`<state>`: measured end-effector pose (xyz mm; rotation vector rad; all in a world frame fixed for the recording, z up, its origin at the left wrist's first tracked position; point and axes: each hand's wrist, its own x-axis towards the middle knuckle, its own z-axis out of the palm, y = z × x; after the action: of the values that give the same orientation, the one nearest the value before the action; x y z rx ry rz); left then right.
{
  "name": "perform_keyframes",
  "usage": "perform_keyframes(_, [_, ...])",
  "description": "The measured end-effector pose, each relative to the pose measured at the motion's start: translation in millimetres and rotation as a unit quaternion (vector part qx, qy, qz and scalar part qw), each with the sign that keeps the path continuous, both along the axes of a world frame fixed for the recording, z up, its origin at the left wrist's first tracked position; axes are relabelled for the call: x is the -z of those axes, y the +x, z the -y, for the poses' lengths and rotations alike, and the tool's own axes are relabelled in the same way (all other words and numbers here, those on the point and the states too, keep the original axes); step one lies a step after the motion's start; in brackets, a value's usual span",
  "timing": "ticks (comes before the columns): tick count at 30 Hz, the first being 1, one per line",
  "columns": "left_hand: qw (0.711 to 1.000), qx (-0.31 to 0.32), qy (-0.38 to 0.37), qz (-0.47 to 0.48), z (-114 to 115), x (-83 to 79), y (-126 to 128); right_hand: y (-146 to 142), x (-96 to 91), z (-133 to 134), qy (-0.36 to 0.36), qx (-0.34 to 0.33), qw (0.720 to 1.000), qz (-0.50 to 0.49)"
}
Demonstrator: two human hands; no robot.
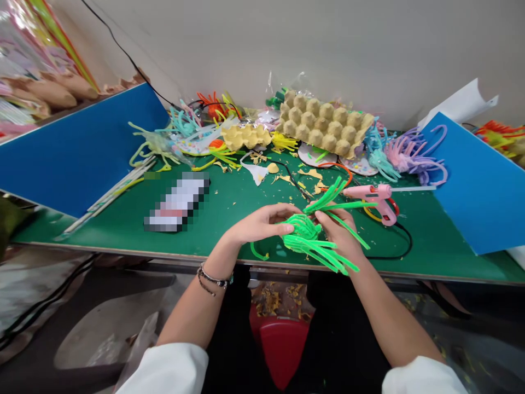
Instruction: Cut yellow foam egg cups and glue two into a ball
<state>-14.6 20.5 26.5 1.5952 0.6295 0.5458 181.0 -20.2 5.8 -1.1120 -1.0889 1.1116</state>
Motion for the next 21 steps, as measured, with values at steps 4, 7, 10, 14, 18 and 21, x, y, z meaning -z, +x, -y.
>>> perform_keyframes(4, [1.000, -0.006, -0.012, 0.003, 0, 1.1, 0, 1, 0.9, 2, -0.002, 0.020, 1.000, 0.020])
perform_keyframes(7, [1.000, -0.007, -0.010, 0.003, 0, 1.5, 0, 1, -2.1, 1, -0.011, 0.012, 0.999, 0.036])
perform_keyframes(10, [1.000, -0.009, -0.010, 0.002, 0, 0.8, -1, 2, -3.3, 0, -0.014, -0.045, 0.998, 0.050])
perform_keyframes(14, [1.000, -0.015, -0.003, 0.009, 1, -0.5, -2, 2, -2.0, 0, 0.008, -0.058, 0.998, 0.009])
perform_keyframes(18, [1.000, -0.014, -0.017, 0.020, 1, -0.6, -4, 4, -5.3, 2, -0.015, -0.125, 0.991, -0.048])
perform_keyframes(21, [1.000, -0.003, -0.012, 0.016, 2, -2.6, -5, 6, -9.6, 4, -0.054, -0.168, 0.982, -0.064])
